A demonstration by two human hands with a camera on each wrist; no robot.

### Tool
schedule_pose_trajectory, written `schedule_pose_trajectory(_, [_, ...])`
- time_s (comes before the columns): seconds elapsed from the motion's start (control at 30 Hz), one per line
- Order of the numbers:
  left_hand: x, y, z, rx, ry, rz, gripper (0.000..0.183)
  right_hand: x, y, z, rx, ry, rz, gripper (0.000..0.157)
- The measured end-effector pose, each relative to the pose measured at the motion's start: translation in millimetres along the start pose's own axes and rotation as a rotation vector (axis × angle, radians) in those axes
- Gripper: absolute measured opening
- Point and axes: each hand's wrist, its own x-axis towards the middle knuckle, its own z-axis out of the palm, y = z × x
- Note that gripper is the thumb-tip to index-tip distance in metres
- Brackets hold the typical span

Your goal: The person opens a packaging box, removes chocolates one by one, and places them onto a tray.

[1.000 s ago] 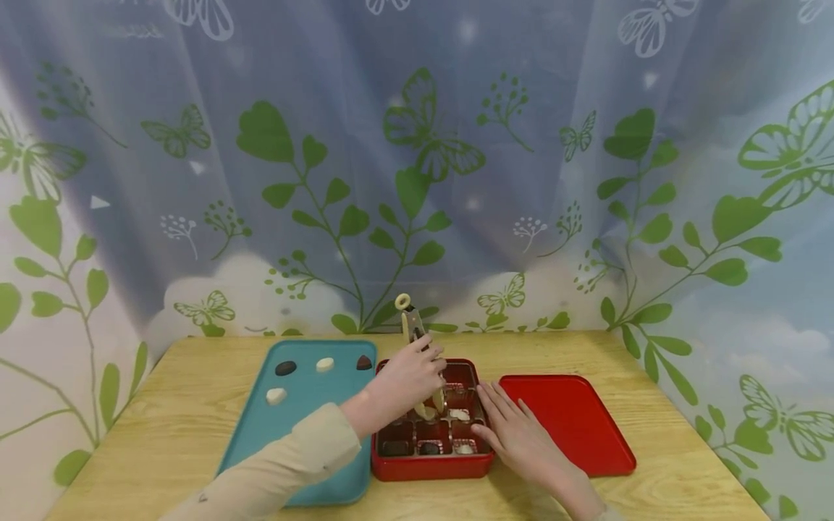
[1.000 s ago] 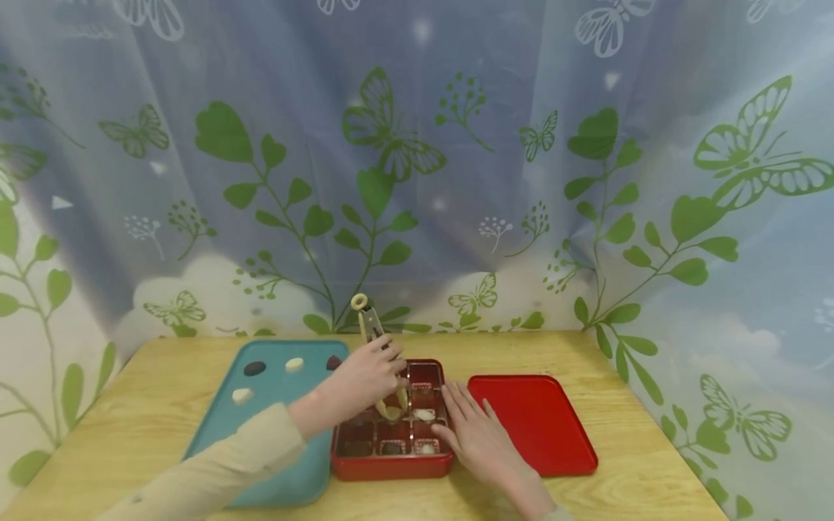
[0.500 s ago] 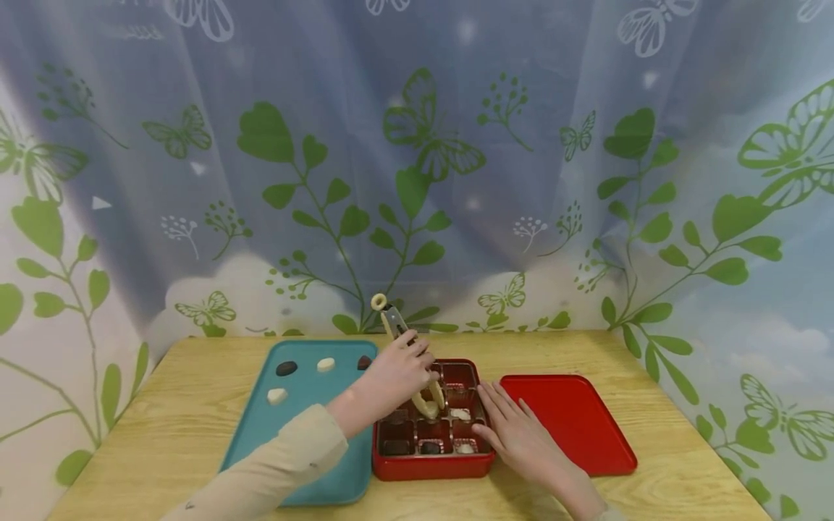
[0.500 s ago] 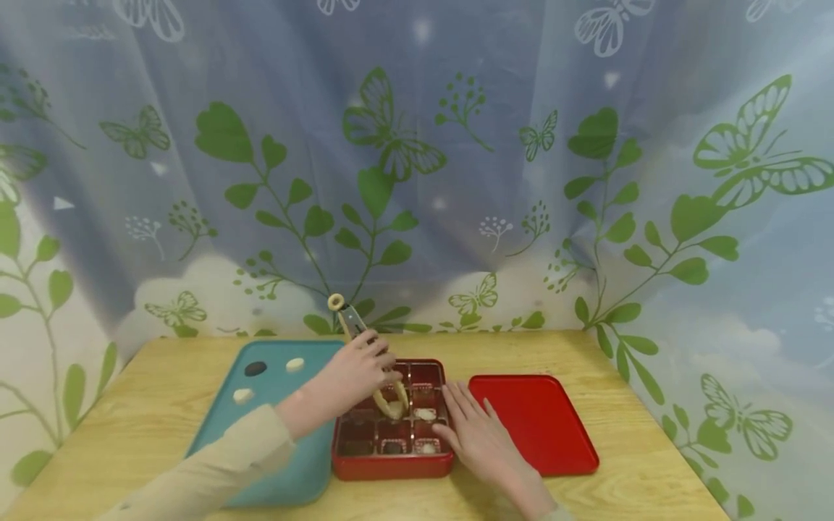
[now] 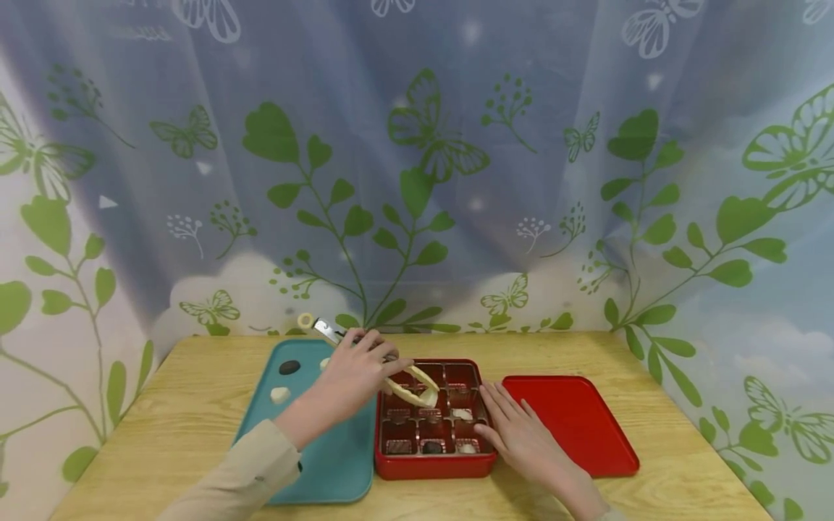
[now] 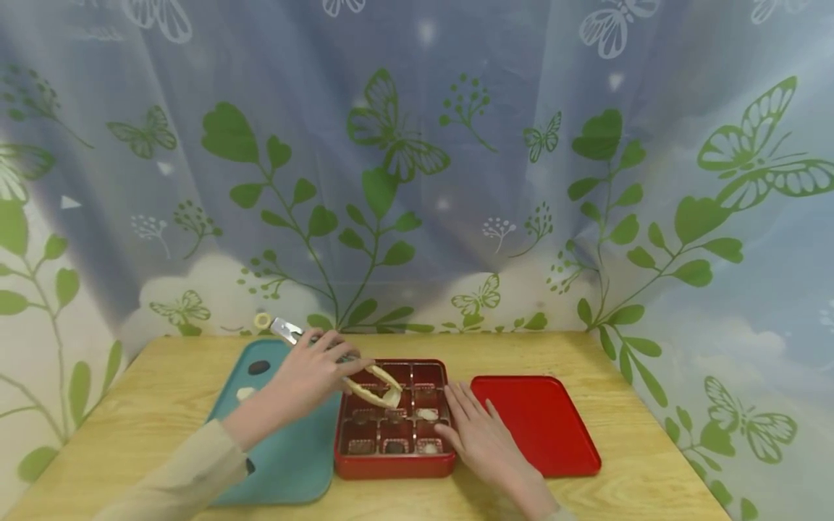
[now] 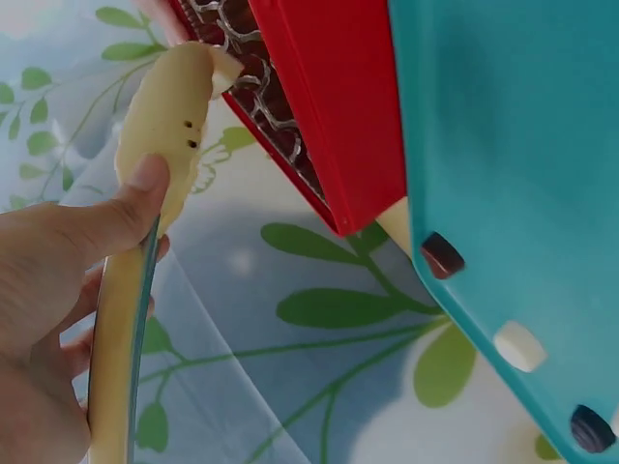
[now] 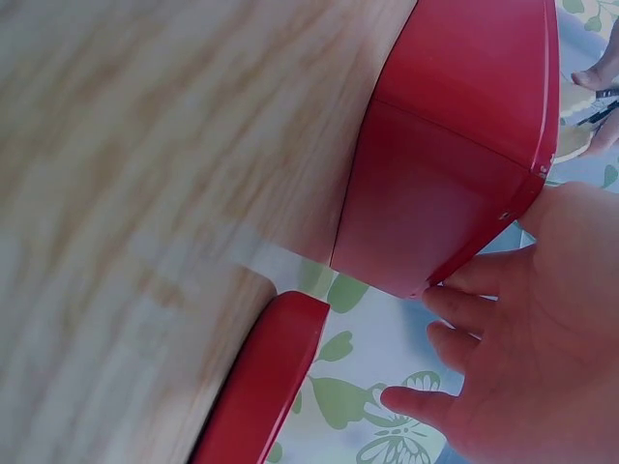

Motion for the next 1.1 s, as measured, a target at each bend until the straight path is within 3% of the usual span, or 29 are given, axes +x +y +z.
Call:
schedule_pose_trajectory(0.2, [-20.8,-11.5,-4.7,-0.049,0.035,-0.081,0.055,0,1,2.0,-0.007,-0.003,-0.004,0.071])
schedule_pose_trajectory(0.57, [-75.9,-48.8,-8.3,-0.076,0.029,-0.233,0.057,0,1,1.1,-0.004,-0.015,-0.002,0.072])
schedule_pose_trajectory(0.87, [-115.2,-68.5,-4.1,-0.012,-0.006,-0.292,0.058,0,1,0.3,0.002,-0.014,-0.002,0.072])
schedule_pose_trajectory(1.1, [-128.5,-74.2,1.1,0.034,-0.045,-0.304,0.056,0,0,0.7,-0.001,-0.011,-0.003,0.072])
